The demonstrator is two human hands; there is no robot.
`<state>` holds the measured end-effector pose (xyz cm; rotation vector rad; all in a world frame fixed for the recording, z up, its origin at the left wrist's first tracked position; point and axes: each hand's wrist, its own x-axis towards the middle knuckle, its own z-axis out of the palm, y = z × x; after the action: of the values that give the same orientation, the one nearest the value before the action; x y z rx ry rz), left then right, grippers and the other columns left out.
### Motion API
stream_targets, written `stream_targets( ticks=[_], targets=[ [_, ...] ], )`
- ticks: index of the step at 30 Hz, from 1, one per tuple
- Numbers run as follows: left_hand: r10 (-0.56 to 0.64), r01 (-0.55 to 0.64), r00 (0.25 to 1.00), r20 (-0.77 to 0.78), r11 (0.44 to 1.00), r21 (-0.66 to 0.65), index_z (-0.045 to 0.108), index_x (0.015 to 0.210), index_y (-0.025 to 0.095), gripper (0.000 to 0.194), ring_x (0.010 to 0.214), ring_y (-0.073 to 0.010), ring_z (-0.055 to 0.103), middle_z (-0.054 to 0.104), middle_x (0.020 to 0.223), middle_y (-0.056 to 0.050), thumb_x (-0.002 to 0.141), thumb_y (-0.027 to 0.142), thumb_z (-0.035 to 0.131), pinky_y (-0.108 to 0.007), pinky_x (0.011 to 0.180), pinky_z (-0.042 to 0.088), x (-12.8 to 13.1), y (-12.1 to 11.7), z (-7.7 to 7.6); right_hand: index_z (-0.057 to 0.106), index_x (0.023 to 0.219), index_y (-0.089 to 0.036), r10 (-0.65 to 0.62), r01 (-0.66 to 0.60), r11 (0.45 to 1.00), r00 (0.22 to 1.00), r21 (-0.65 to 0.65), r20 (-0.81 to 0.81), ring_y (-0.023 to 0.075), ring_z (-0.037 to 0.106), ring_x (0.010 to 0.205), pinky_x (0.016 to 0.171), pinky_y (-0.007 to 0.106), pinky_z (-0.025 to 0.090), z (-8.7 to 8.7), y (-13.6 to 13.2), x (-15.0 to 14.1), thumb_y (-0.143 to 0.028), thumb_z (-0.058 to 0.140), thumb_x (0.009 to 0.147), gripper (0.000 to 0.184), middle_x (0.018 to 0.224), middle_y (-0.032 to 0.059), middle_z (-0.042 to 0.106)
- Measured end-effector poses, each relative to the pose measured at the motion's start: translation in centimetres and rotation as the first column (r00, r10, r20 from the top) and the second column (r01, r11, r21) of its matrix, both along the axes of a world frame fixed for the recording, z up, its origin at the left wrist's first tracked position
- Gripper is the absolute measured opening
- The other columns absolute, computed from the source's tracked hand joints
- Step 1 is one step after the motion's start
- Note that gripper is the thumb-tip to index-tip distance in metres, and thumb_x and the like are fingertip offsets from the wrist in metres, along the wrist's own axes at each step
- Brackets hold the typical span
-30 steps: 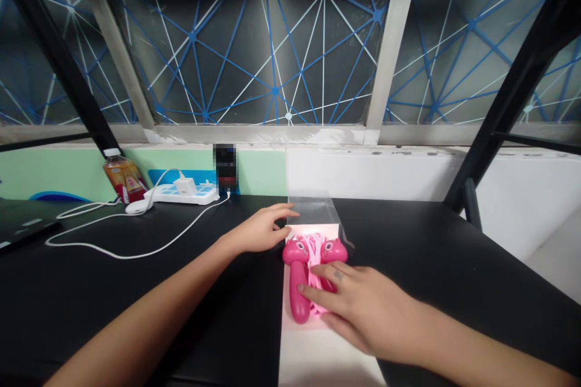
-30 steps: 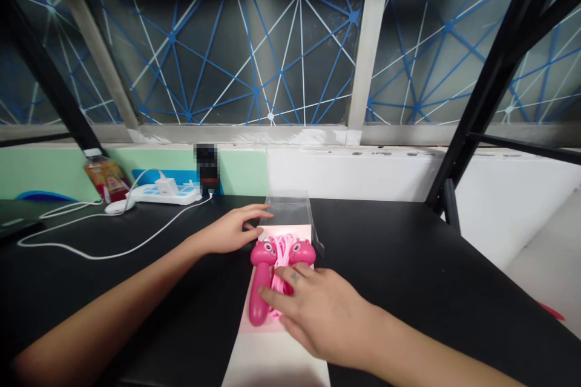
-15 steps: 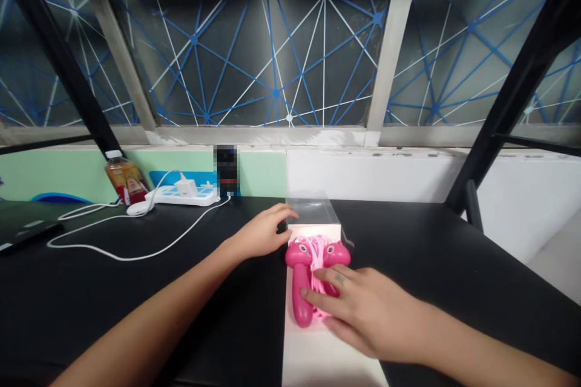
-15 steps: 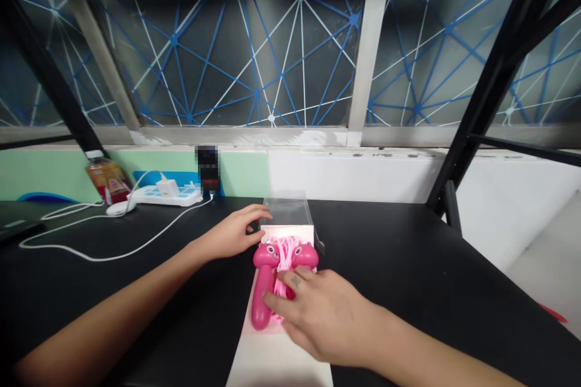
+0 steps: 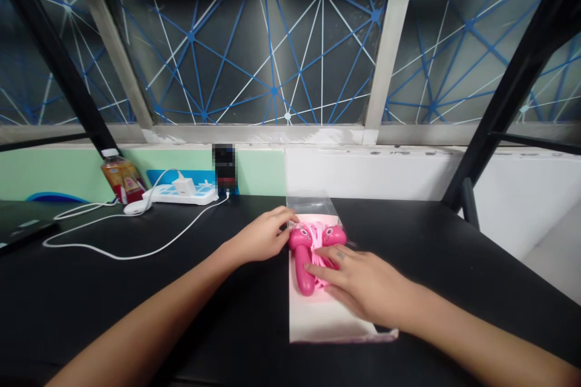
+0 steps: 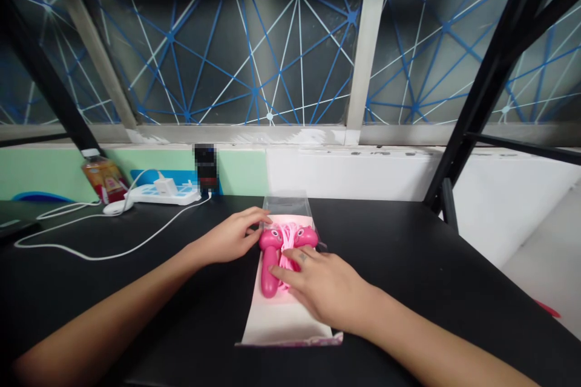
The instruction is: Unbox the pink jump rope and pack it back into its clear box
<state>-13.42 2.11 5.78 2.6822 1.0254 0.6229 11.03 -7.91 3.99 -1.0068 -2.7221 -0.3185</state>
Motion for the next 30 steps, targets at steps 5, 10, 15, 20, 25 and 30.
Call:
stream_targets(
  ticks=[5,10,15,20,25,30],
  targets=[
    [-0.047,0.047,0.999,-0.013,0.998,0.038,0.059,0.113,0.022,0.03,0.113,-0.0213,0.06,0.059,0.125,-0.006,0.09,0.012,0.043,-0.035,0.096,0.049,0.6,-1.2,0.1,0.049,0.138,-0.027,-0.072,0.068,0.991,0.997,0.119,0.027,0.0297,0.062,0.107,0.07,0.037,0.057,-1.0,1.2,-0.2,-0.018,0.048,0.096,0.043,0.129,0.0136,0.06],
    [-0.079,0.082,0.996,-0.047,0.994,0.067,0.058,0.116,0.024,0.032,0.11,-0.02,0.061,0.059,0.124,-0.004,0.091,0.012,0.043,-0.034,0.098,0.049,1.0,-1.8,-0.1,0.061,0.124,-0.013,-0.063,0.052,0.964,0.997,0.262,0.037,0.0314,0.063,0.098,0.078,0.044,0.055,-1.2,1.4,-0.3,-0.012,0.05,0.092,0.034,0.113,0.0185,0.066],
    [0.01,-0.007,0.999,-0.047,0.997,0.076,0.053,0.126,0.027,0.036,0.11,-0.0213,0.063,0.054,0.134,-0.005,0.092,0.019,0.046,-0.035,0.096,0.051,1.1,-1.6,-0.2,0.061,0.123,-0.02,0.174,-0.174,0.985,0.984,0.001,-0.046,0.0247,0.061,0.1,0.09,0.04,0.049,-0.4,-1.0,-0.4,-0.042,0.047,0.099,0.036,0.109,0.0093,0.066],
    [0.025,-0.018,0.995,-0.098,0.997,0.078,0.051,0.132,0.027,0.039,0.122,-0.0241,0.057,0.041,0.15,-0.005,0.095,0.022,0.043,-0.038,0.104,0.047,0.8,-1.4,-0.2,0.062,0.12,-0.02,0.315,-0.321,0.917,0.947,-0.237,-0.063,0.0253,0.055,0.113,0.103,0.038,0.04,0.5,-2.8,-0.5,-0.06,0.047,0.094,0.051,0.119,0.0074,0.064],
    [-0.008,0.016,0.995,-0.097,0.996,0.09,0.052,0.132,0.025,0.039,0.128,-0.0223,0.053,0.046,0.147,-0.005,0.095,0.018,0.041,-0.037,0.109,0.043,0.7,-1.3,-0.4,0.062,0.123,-0.019,0.24,-0.24,0.928,0.97,-0.286,-0.037,0.028,0.057,0.113,0.1,0.042,0.043,0.9,-3.0,-1.0,-0.057,0.048,0.094,0.05,0.123,0.0099,0.064],
    [-0.06,0.067,0.996,-0.065,0.992,0.103,0.056,0.126,0.024,0.035,0.129,-0.0217,0.052,0.05,0.143,-0.005,0.095,0.016,0.042,-0.036,0.109,0.043,0.9,-1.5,-0.4,0.053,0.137,-0.021,0.113,-0.124,0.951,0.992,-0.285,-0.053,0.0299,0.053,0.125,0.104,0.047,0.041,0.2,-1.9,-0.5,-0.044,0.047,0.097,0.046,0.14,0.011,0.055]
  ],
)
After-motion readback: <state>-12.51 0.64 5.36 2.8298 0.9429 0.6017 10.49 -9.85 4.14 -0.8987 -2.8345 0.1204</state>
